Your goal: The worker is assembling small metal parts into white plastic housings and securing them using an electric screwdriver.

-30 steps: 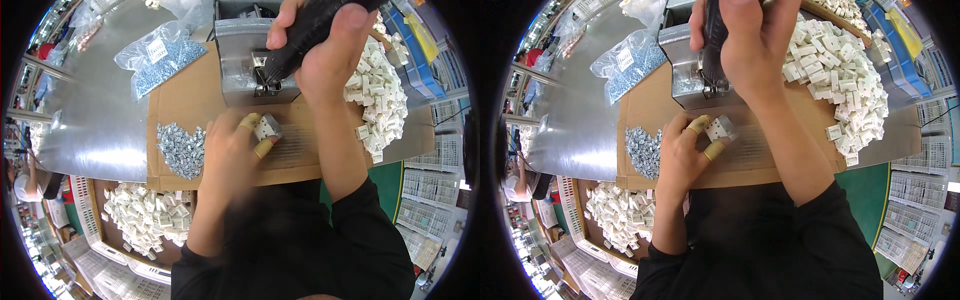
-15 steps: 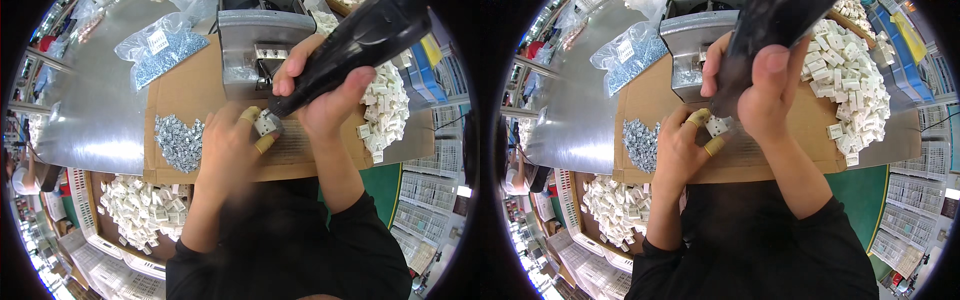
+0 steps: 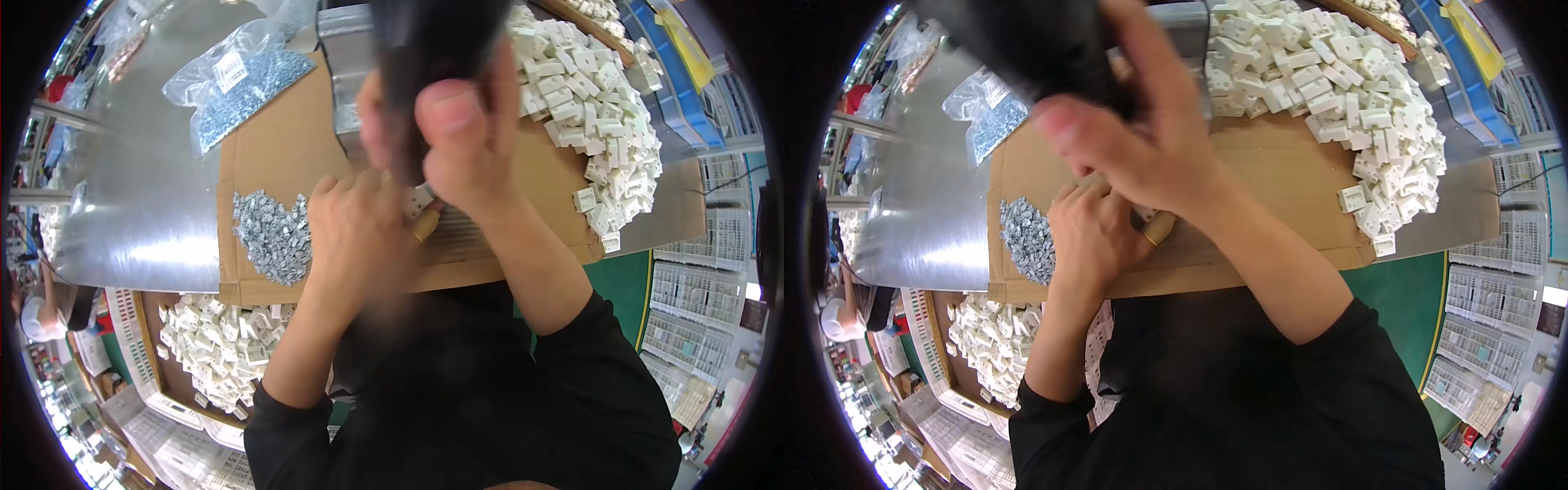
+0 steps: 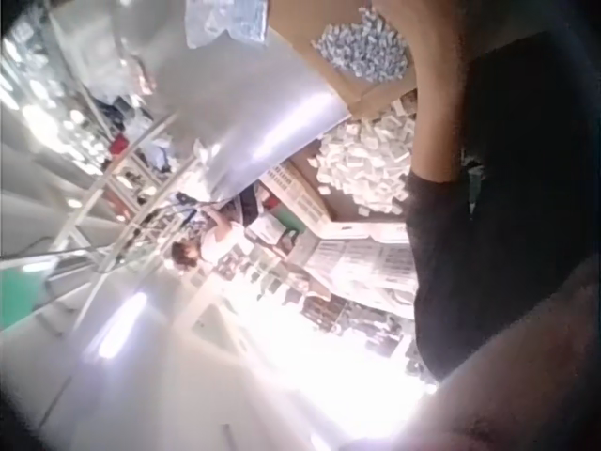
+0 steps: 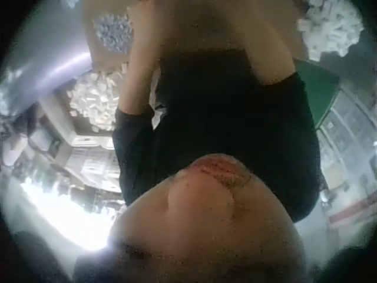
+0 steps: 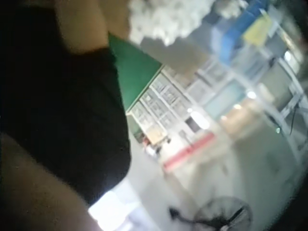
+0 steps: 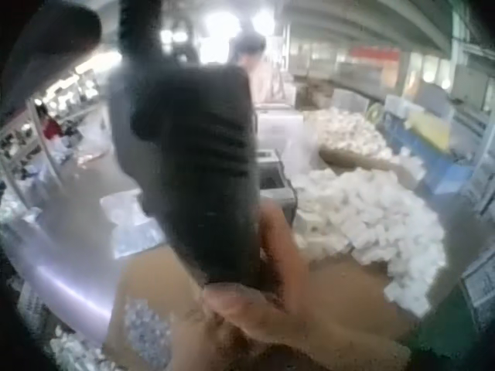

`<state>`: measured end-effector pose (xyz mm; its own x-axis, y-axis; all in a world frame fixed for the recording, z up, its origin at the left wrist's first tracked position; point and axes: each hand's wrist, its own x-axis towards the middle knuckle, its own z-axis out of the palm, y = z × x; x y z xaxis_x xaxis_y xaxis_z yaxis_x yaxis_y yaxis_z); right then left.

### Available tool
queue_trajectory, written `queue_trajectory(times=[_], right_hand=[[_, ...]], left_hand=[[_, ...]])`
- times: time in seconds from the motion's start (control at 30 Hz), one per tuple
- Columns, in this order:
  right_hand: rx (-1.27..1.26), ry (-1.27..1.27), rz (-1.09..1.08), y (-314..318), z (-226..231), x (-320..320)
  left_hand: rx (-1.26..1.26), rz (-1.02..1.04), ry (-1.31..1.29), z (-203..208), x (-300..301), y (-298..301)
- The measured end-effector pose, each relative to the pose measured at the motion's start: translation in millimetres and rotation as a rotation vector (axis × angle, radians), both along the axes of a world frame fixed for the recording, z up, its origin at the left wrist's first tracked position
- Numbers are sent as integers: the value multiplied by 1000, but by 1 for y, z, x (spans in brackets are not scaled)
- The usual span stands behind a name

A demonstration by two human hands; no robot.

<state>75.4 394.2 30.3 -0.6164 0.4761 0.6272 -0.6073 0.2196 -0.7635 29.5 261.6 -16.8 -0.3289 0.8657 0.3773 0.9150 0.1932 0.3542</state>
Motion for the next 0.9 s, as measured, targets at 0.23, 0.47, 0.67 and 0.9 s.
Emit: queue_trajectory(times=[0.23, 0.47, 0.67, 0.9], right_hand=[[102, 35, 46, 2, -3, -11], [-22, -82, 73, 7, -5, 14], [235, -367, -474, 91, -4, 99], [819, -756, -578, 108, -23, 96]], left_hand=[[20, 165, 50, 2, 22, 3], [-16, 222, 129, 4, 20, 0], [165, 429, -38, 13, 10, -116], [-370, 1014, 175, 4, 9, -224]])
